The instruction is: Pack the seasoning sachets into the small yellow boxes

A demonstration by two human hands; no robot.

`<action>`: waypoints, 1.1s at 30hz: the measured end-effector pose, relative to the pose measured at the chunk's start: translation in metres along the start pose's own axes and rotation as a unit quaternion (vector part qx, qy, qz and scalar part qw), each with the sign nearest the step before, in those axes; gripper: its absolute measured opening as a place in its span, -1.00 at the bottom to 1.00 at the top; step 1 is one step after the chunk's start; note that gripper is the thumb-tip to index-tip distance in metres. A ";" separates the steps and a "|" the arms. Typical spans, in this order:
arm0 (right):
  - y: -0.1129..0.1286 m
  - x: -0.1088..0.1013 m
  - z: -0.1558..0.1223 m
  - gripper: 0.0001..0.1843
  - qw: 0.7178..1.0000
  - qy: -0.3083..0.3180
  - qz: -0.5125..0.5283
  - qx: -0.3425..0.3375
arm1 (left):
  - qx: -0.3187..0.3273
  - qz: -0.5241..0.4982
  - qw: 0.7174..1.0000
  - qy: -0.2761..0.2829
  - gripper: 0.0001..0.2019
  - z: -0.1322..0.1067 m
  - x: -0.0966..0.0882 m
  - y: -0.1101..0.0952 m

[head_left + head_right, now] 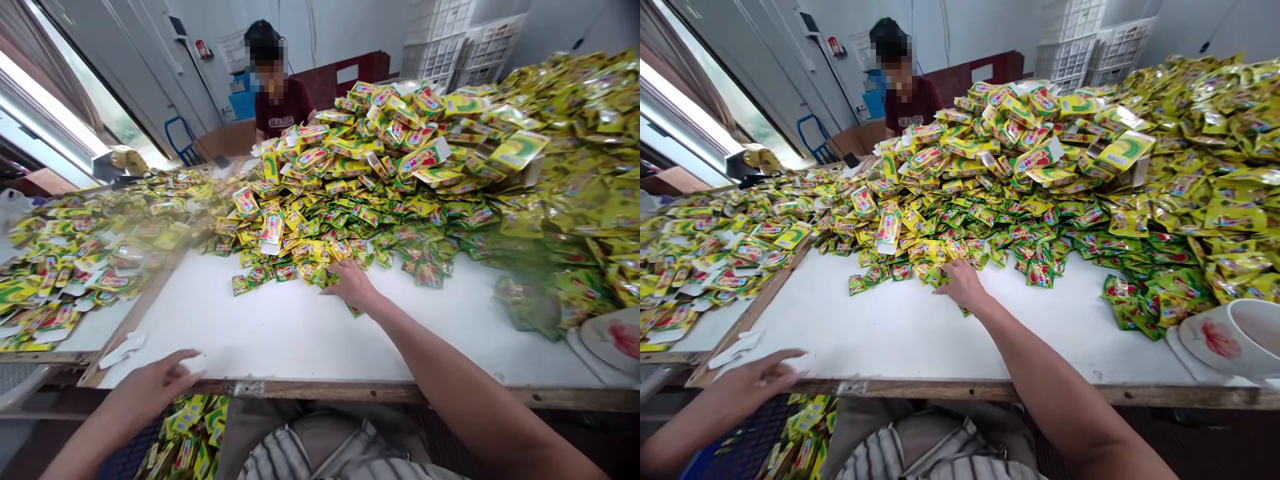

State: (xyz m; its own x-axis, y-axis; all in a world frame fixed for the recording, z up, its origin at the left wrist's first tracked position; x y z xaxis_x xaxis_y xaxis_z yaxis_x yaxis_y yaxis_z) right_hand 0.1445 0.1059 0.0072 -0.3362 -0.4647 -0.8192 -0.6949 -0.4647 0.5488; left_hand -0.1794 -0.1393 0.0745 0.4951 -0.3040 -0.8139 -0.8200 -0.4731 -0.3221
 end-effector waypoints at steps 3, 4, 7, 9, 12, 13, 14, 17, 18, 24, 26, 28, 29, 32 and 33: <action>-0.006 -0.004 -0.002 -0.49 1.000 0.001 0.013 0.006 | 0.045 -0.006 0.999 0.000 -0.54 0.041 0.007 -0.079; -0.008 -0.006 -0.003 -0.53 1.000 0.009 0.013 0.015 | 0.069 -0.010 0.998 -0.010 -0.57 0.056 0.010 -0.105; -0.014 -0.006 -0.004 -0.64 0.998 0.044 0.009 0.050 | 0.110 -0.006 0.990 -0.092 -0.71 0.098 0.014 -0.168; -0.015 -0.006 -0.004 -0.66 0.997 0.052 0.006 0.063 | 0.131 0.039 0.982 -0.133 -0.76 0.121 0.022 -0.203; -0.015 -0.008 -0.004 -0.66 0.998 0.049 0.010 0.048 | 0.167 0.102 0.973 -0.120 -0.83 0.146 0.041 -0.239; -0.015 -0.008 -0.004 -0.65 0.998 0.053 0.012 0.039 | 0.171 0.111 0.973 -0.111 -0.83 0.152 0.046 -0.245; -0.016 -0.008 -0.004 -0.63 0.997 0.064 0.014 0.032 | 0.170 0.114 0.973 -0.104 -0.82 0.157 0.050 -0.247; -0.019 -0.010 -0.006 -0.64 0.996 0.082 0.001 0.033 | 0.148 0.108 0.980 -0.081 -0.78 0.164 0.057 -0.241; -0.019 -0.013 -0.007 -0.66 0.997 0.068 -0.013 0.042 | 0.136 0.093 0.984 -0.067 -0.77 0.165 0.059 -0.236; -0.007 -0.013 -0.011 -0.75 0.996 0.008 -0.068 0.053 | 0.093 -0.034 0.994 -0.045 -0.80 0.157 0.061 -0.210; -0.001 -0.007 -0.011 -0.67 0.997 0.028 -0.058 0.030 | 0.094 -0.075 0.992 -0.048 -0.74 0.154 0.062 -0.206; 0.003 -0.004 -0.011 -0.56 0.997 0.052 -0.046 0.018 | 0.101 -0.109 0.988 -0.040 -0.69 0.154 0.066 -0.203; 0.004 -0.004 -0.011 -0.53 0.997 0.066 -0.038 0.015 | 0.108 -0.120 0.986 -0.034 -0.70 0.154 0.068 -0.202; 0.007 -0.004 -0.011 -0.64 0.996 0.084 -0.005 0.017 | 0.121 -0.135 0.983 -0.030 -0.80 0.155 0.073 -0.202; 0.008 -0.004 -0.010 -0.69 0.997 0.075 0.006 0.023 | 0.121 -0.136 0.983 -0.036 -0.81 0.156 0.074 -0.202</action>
State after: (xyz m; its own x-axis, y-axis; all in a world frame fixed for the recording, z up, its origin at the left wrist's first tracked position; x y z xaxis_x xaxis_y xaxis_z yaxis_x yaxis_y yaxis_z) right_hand 0.1470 0.0967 0.0165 -0.2486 -0.5793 -0.7763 -0.7210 -0.4246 0.5477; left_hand -0.0221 0.0627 0.0040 0.6912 -0.1310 -0.7107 -0.7088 -0.3148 -0.6313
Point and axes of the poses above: each hand's wrist, its own z-axis towards the middle knuckle, its own x-axis out of the palm, y = z × x, the point moved 7 cm from there along z, towards the middle knuckle, and after that the axes turned 13 degrees about y, right-handed, at the moved point
